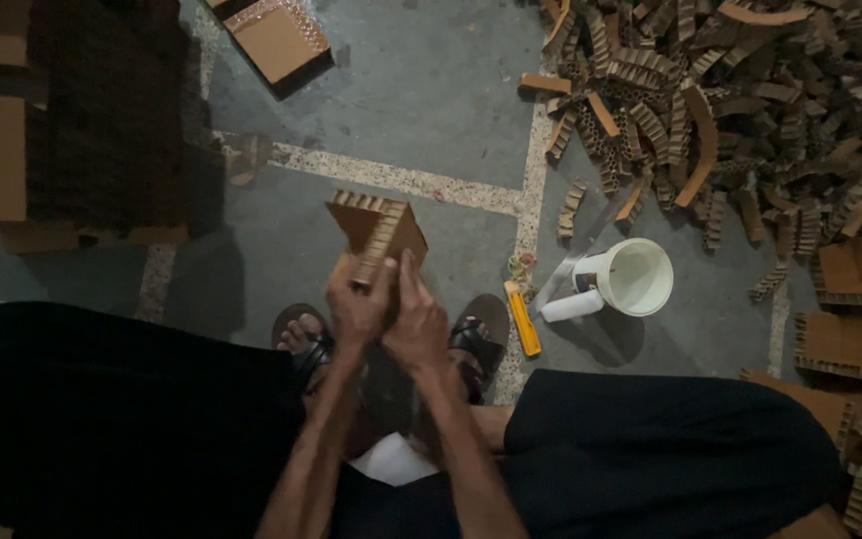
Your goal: The person sits on the floor and assembles small cardboard boxes by folding flaps and pressing edges. They use a white roller to apply adhesive to the box flaps and then stack the finished boxes nearby.
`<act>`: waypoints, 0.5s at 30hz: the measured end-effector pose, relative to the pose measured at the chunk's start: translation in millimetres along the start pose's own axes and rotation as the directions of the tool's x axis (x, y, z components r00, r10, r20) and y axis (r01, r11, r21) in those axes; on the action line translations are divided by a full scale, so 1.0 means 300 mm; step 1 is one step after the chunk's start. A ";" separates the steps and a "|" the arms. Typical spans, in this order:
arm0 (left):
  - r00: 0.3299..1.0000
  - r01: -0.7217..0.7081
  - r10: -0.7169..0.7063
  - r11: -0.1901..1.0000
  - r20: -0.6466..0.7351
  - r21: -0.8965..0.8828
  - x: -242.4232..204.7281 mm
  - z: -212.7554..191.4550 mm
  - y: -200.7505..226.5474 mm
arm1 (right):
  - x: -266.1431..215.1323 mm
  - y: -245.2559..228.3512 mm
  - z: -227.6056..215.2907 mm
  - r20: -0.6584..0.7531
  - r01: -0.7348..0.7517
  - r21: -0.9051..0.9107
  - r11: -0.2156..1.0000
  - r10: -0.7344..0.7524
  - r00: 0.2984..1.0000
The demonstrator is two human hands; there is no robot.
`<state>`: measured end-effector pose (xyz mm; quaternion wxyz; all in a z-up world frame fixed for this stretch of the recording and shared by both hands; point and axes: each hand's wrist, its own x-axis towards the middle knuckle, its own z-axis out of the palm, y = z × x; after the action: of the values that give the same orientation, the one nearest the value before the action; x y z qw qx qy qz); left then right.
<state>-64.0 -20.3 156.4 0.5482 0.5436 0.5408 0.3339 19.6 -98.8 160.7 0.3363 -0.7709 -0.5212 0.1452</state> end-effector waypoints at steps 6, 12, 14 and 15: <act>0.985 0.154 -0.167 0.953 -0.030 -0.260 0.028 -0.092 0.034 | 0.070 -0.029 -0.325 -0.131 0.045 0.766 0.642 0.087 0.988; 0.931 0.329 -0.264 0.907 0.254 -0.262 -0.031 -0.133 0.107 | 0.126 -0.024 -0.468 -0.022 -0.073 0.647 0.759 0.114 0.993; 0.920 0.322 -0.217 0.893 0.327 -0.315 -0.053 -0.135 0.120 | 0.113 -0.046 -0.449 0.107 -0.131 0.645 0.753 0.081 0.991; 0.912 0.328 -0.215 0.893 0.348 -0.309 -0.064 -0.135 0.126 | 0.107 -0.058 -0.435 0.134 -0.145 0.628 0.765 0.077 0.988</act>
<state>-97.9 -21.9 204.2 0.7569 0.3967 0.4504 0.2586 95.7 -113.8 271.9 0.5410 -0.6332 -0.4110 0.3708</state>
